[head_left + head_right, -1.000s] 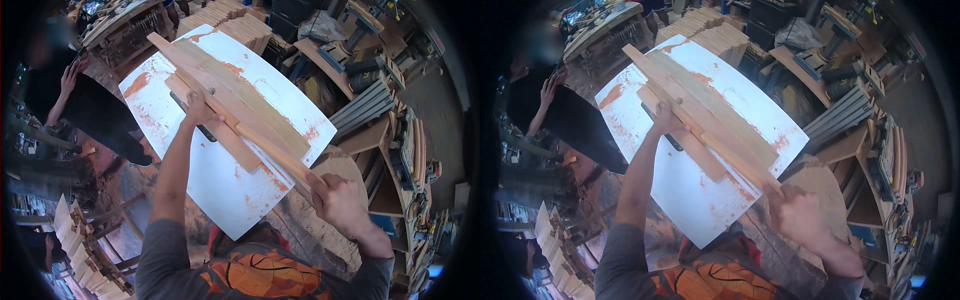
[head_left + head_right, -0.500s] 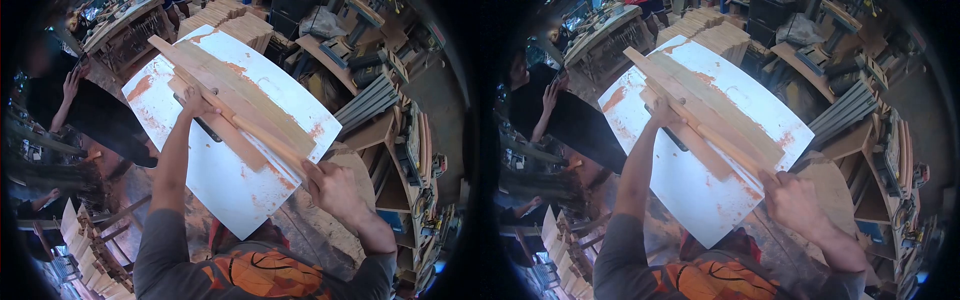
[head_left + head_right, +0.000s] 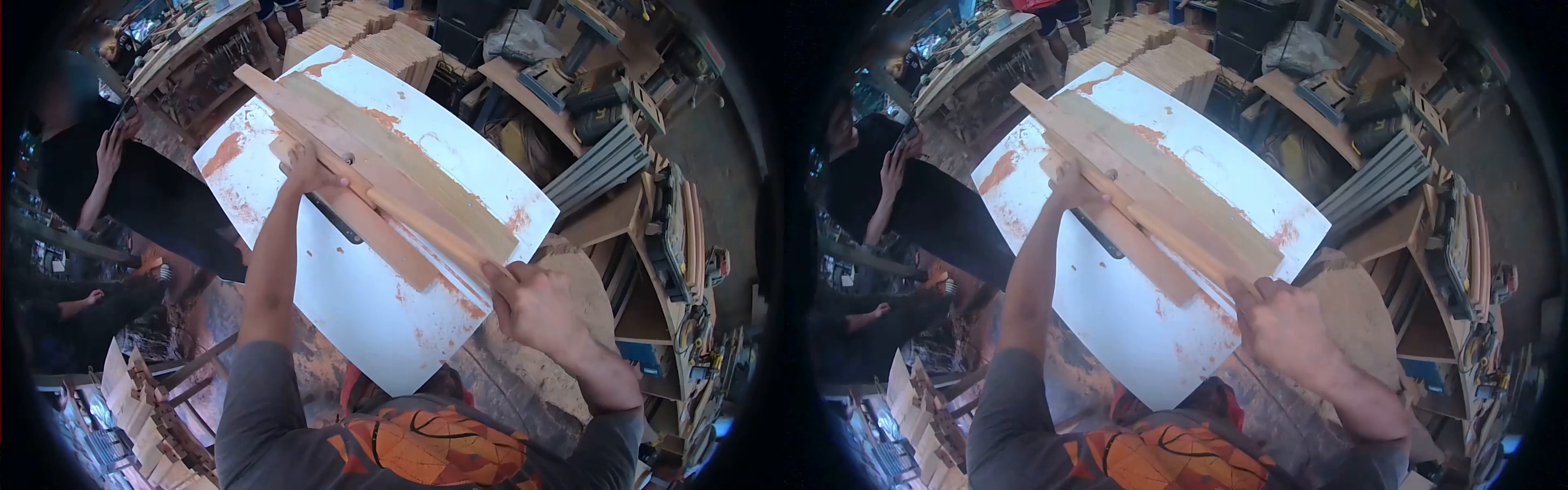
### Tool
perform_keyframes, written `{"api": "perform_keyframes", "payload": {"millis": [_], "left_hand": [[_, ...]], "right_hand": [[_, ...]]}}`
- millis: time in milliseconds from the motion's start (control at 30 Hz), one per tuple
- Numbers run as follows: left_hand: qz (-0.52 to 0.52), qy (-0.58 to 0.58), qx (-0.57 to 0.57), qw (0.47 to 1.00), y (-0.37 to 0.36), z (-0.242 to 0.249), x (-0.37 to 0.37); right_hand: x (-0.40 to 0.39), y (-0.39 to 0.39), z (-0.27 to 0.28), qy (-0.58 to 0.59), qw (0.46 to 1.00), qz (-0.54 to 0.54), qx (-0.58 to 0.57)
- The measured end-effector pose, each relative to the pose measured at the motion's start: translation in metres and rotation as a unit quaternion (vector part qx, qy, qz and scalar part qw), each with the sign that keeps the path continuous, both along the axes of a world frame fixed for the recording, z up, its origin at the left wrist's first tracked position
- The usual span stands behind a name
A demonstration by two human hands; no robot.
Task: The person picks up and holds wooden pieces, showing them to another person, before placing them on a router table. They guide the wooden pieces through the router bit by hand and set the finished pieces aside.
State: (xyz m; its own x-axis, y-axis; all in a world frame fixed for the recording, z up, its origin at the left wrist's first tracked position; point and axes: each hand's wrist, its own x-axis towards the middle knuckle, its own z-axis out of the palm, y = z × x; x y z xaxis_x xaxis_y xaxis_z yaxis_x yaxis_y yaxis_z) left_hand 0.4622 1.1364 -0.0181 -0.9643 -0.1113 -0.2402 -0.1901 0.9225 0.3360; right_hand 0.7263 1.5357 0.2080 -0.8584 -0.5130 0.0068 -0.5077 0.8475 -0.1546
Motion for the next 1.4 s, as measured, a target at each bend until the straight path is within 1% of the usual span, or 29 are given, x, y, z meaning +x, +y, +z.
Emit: {"api": "perform_keyframes", "payload": {"millis": [200,300,500,600,800,1100,1400], "left_hand": [[-0.001,0.007,0.013,1.000,-0.012,-0.002,-0.009],[0.002,0.001,0.006,1.000,-0.015,-0.001,-0.013],[0.000,0.007,0.010,1.000,-0.025,-0.001,-0.020],[0.003,-0.004,-0.011,1.000,-0.025,0.002,-0.023],[0.002,-0.010,0.000,1.000,-0.032,0.010,-0.028],[0.005,0.024,-0.003,1.000,-0.045,0.002,-0.040],[0.010,0.031,-0.004,0.999,-0.061,-0.007,-0.056]], "right_hand": [[-0.006,-0.009,-0.003,-0.011,1.000,-0.004,0.018],[-0.009,-0.013,-0.006,0.008,1.000,0.006,0.000],[-0.015,-0.021,-0.006,0.009,1.000,0.011,0.012],[-0.018,-0.025,-0.008,0.012,1.000,0.014,0.023],[-0.023,-0.034,-0.010,0.021,1.000,0.011,0.020],[-0.032,-0.046,-0.010,0.011,1.000,0.009,0.026],[-0.039,-0.054,-0.015,0.016,1.000,0.012,0.024]]}}
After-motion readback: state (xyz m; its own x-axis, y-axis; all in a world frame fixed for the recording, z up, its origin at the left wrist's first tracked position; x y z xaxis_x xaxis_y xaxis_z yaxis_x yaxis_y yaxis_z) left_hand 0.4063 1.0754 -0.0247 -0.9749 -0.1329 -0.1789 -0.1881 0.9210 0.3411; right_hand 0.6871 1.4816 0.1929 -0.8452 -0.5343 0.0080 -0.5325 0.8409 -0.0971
